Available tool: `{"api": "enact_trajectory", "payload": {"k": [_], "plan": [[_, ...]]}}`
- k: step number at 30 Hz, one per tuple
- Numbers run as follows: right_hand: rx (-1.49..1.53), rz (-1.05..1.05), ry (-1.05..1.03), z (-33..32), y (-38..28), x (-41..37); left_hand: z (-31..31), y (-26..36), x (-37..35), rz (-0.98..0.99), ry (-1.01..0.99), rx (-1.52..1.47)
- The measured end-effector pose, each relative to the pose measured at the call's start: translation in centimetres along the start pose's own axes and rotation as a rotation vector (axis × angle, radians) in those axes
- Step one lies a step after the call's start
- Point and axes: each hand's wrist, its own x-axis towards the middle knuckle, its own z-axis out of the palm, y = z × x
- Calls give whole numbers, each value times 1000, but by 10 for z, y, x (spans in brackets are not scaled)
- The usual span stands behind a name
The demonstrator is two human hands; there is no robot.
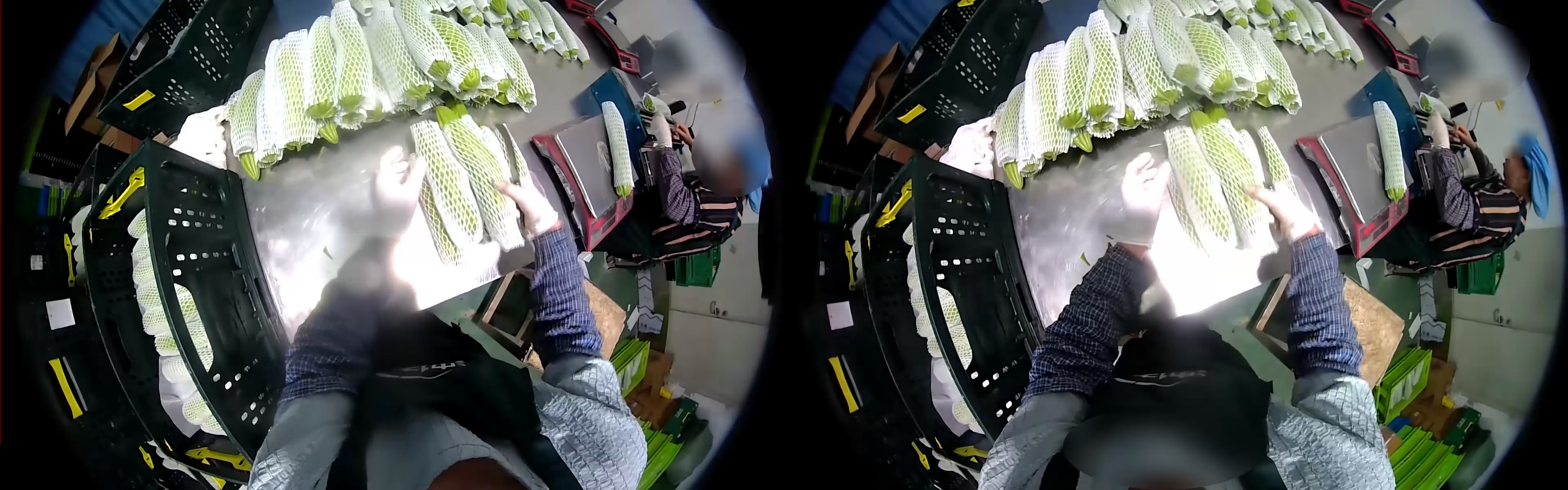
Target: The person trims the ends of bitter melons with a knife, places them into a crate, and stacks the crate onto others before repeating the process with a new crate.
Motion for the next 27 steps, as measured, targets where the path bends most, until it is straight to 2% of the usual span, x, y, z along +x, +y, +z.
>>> {"api": "enact_trajectory", "payload": {"k": [2, 3, 6, 7, 10, 11, 13, 14, 17, 20, 22, 24, 26, 27], "plan": [[250, -14, 40, 16, 1, -38, 3, 35, 7, -77, -166, -189], [204, -57, 35, 12, 17, -46, 4, 54, 3, -146, -296, -224], [155, -134, 101, 24, 33, -84, 34, 89, 1, -109, -335, -294], [62, -227, 60, 33, 25, -92, 43, 97, 2, -90, -367, -362], [144, -95, -26, 41, 34, -110, 55, 84, 17, -119, -514, -594], [180, -59, -41, 45, 33, -116, 58, 75, 18, -95, -507, -525], [142, -165, 33, 43, 65, -113, 67, 61, 16, -182, -476, -566], [277, -73, -98, 54, 22, -120, 71, 64, 13, -254, -495, -636], [99, -125, 71, 52, 45, -116, 72, 80, -5, -440, -515, -777], [270, -7, 20, 62, 23, -119, 60, 96, -19, -540, -624, -695], [312, 0, 4, 68, 24, -118, 58, 81, -35, -585, -665, -747], [235, -80, -5, 69, 45, -113, 54, 55, -42, -761, -692, -986], [334, 11, -104, 73, 29, -111, 54, 62, -43, -677, -671, -883], [45, -179, 25, 62, 45, -103, 53, 65, -44, -637, -659, -829]]}}
